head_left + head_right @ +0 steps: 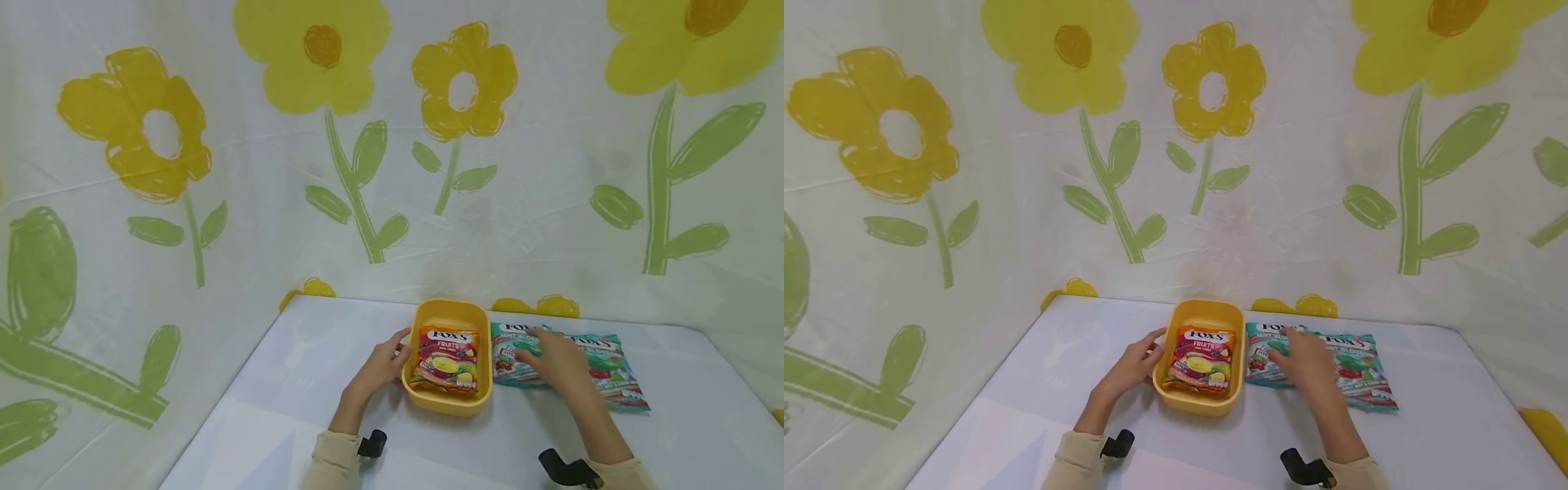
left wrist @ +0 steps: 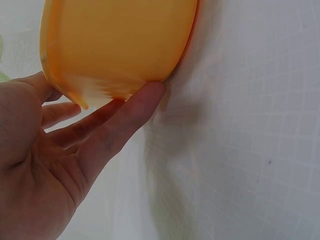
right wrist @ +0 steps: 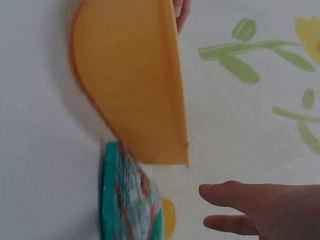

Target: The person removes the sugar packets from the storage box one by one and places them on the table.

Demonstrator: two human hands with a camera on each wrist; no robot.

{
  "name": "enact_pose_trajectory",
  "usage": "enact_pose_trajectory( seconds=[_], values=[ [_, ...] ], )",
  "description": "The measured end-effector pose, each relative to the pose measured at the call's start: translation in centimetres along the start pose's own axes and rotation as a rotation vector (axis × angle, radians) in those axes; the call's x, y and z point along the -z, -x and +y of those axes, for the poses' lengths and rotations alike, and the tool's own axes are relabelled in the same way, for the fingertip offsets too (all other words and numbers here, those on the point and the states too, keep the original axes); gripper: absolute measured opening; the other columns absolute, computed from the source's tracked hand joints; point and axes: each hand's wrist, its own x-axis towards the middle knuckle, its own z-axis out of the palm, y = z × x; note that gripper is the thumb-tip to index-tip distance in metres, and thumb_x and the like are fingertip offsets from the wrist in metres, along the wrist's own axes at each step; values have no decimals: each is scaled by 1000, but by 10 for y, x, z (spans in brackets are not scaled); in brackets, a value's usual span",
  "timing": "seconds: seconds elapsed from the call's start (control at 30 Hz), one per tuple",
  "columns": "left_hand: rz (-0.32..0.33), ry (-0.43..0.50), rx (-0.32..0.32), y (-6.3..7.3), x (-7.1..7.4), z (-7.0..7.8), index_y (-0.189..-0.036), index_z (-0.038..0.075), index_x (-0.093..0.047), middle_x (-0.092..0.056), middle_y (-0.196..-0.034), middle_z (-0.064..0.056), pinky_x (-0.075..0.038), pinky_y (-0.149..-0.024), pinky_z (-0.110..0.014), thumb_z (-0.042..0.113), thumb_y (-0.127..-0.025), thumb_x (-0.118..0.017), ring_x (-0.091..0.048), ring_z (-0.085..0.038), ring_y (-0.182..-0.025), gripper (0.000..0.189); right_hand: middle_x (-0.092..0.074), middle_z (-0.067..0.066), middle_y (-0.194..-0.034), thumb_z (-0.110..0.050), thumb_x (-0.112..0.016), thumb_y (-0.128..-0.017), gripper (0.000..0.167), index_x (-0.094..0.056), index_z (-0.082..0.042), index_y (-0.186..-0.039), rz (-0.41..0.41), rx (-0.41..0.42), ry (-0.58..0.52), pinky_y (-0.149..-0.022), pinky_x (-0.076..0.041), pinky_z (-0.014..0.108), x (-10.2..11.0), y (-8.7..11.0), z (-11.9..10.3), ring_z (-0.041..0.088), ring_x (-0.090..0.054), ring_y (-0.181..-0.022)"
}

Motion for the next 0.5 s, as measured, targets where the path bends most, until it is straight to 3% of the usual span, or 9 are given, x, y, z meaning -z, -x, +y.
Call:
enact_pose_trajectory(
  seconds=[0.3, 0.5],
  values=[
    [4, -14, -49, -1, 1, -1, -151, 9, -36, -65, -120, -21, -59, -55, -26, 25, -106, -42, -70, -21, -85, 48, -59, 30, -130, -37, -66, -92, 58, -53, 2, -134, -55, -21, -64, -92, -50, 65, -2, -8, -37, 50, -55, -117],
    [20, -64, -55, -1, 1, 0, -150, 8, -38, -66, -118, -20, -60, -67, -28, 26, -106, -43, -68, -21, -91, 48, -65, 27, -120, -31, -67, -92, 53, -56, 3, -131, -43, -11, -112, -90, -53, 61, -9, -10, -62, 45, -60, -108]
  ],
)
